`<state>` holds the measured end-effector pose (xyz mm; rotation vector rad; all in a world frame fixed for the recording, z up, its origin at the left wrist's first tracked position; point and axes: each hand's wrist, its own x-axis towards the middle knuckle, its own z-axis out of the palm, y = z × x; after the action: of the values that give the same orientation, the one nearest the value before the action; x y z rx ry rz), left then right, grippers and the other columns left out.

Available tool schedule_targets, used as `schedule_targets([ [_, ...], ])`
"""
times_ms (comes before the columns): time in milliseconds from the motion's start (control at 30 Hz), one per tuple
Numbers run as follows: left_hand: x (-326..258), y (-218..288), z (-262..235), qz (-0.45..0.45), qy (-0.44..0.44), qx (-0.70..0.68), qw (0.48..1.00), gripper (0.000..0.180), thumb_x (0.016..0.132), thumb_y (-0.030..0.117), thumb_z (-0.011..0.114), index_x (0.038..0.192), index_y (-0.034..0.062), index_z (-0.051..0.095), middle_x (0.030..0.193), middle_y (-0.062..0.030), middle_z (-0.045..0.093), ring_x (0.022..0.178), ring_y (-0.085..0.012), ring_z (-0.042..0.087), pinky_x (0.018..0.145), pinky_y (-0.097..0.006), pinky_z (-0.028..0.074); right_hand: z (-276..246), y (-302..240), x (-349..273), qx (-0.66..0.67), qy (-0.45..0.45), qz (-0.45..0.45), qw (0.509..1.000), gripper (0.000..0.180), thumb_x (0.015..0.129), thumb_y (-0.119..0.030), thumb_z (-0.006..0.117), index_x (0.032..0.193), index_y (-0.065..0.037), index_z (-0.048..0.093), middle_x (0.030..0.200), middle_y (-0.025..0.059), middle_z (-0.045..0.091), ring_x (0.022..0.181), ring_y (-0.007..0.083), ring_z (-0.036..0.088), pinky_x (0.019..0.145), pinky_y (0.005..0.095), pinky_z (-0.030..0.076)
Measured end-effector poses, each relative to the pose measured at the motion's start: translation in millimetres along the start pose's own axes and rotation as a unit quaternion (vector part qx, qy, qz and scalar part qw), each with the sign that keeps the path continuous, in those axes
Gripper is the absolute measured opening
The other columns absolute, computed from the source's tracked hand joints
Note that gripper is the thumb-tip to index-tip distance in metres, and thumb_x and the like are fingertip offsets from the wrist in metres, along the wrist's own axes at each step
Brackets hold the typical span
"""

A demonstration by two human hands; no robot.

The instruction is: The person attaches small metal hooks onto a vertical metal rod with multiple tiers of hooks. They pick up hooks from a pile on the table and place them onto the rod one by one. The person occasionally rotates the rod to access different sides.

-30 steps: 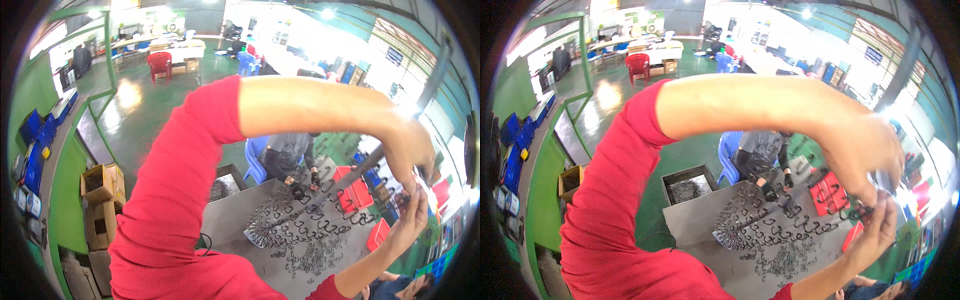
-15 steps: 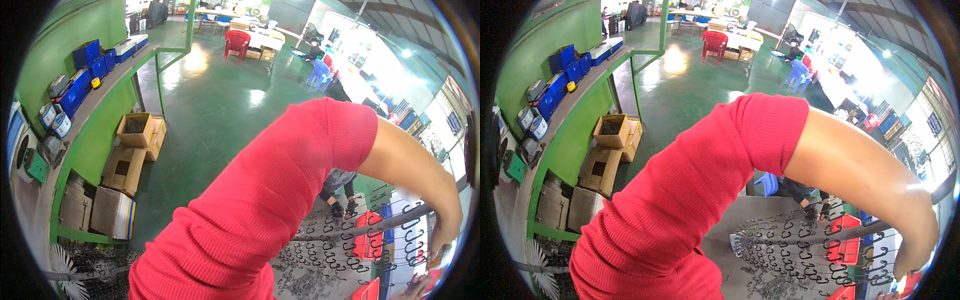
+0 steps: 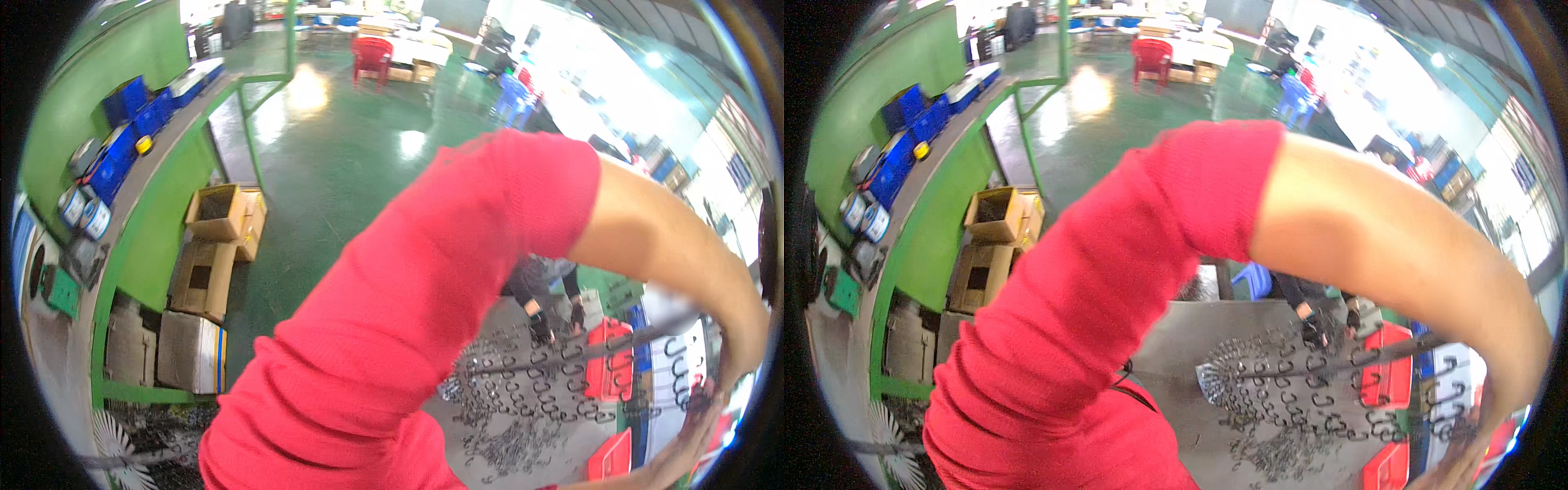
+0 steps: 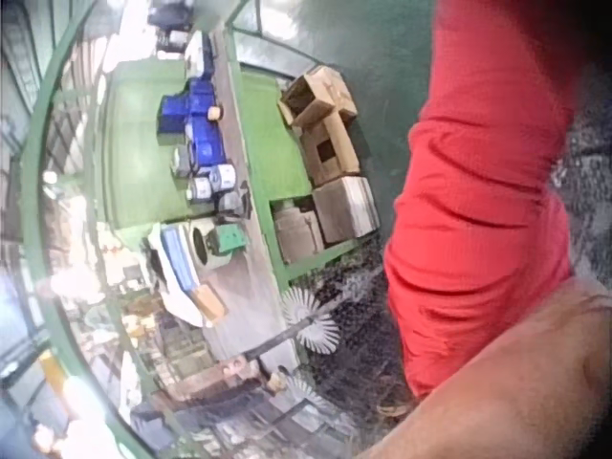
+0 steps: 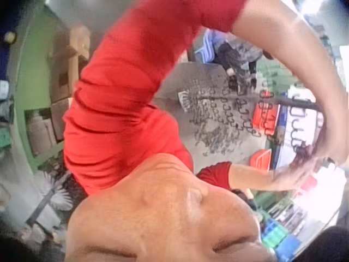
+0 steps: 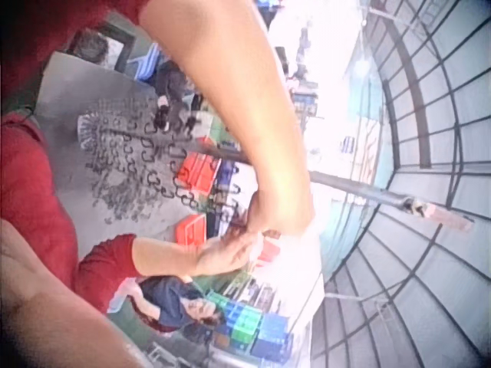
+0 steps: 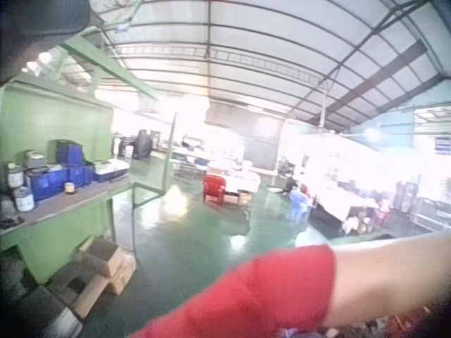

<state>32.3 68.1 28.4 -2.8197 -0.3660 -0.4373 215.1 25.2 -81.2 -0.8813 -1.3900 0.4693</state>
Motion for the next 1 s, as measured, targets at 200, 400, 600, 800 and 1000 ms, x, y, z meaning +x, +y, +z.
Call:
schedule_targets([
  [200,-36,14,-10,-0.073,-0.011,0.032,0.997,0.056,0.073,0.047,0.06,0.106,0.0018,0.06,0.101,-0.0187,0.061,0.094,-0.0307,0.059,0.081,-0.036,0.046,16,45,11,0.155,-0.055,0.002,0.986,0.037,0.087,-0.02,0.057,0.115,0.003,0.053,0.101,0.0093,0.058,0.091,0.0202,0.058,0.08,0.0351,0.047],
  [400,-63,26,-41,-0.03,0.019,-0.009,0.999,0.053,0.079,0.038,0.059,0.111,-0.0032,0.054,0.104,-0.0205,0.059,0.099,-0.0327,0.056,0.084,-0.038,0.045,35,-2,4,0.202,-0.086,-0.022,0.975,0.023,0.086,-0.011,0.057,0.104,0.004,0.059,0.086,0.0094,0.063,0.076,0.0137,0.061,0.068,0.0249,0.049],
  [600,-58,24,-16,0.064,0.117,-0.013,0.991,0.049,0.083,0.036,0.054,0.114,-0.0021,0.053,0.11,-0.0202,0.057,0.103,-0.0325,0.054,0.087,-0.036,0.044,32,0,1,0.244,-0.05,-0.076,0.965,0.017,0.085,-0.008,0.059,0.095,0.005,0.061,0.074,0.0089,0.062,0.062,0.015,0.059,0.058,0.0243,0.048],
  [800,-52,36,-16,-0.01,0.061,0.031,0.998,0.051,0.084,0.031,0.052,0.118,-0.007,0.048,0.117,-0.0218,0.05,0.108,-0.0331,0.05,0.091,-0.035,0.042,-18,17,2,0.101,0.049,-0.022,0.993,0.019,0.085,-0.01,0.058,0.097,0.004,0.062,0.078,0.0113,0.064,0.066,0.0173,0.062,0.063,0.0255,0.049],
  [1000,-42,75,-27,-0.121,0.004,-0.007,0.993,0.052,0.082,0.03,0.054,0.119,-0.0059,0.046,0.118,-0.0174,0.047,0.092,-0.0288,0.056,0.083,-0.035,0.045,-51,45,19,-0.27,0.067,-0.076,0.957,0.025,0.085,-0.014,0.057,0.104,0.001,0.062,0.09,0.0091,0.066,0.081,0.0199,0.063,0.078,0.03,0.048],
])
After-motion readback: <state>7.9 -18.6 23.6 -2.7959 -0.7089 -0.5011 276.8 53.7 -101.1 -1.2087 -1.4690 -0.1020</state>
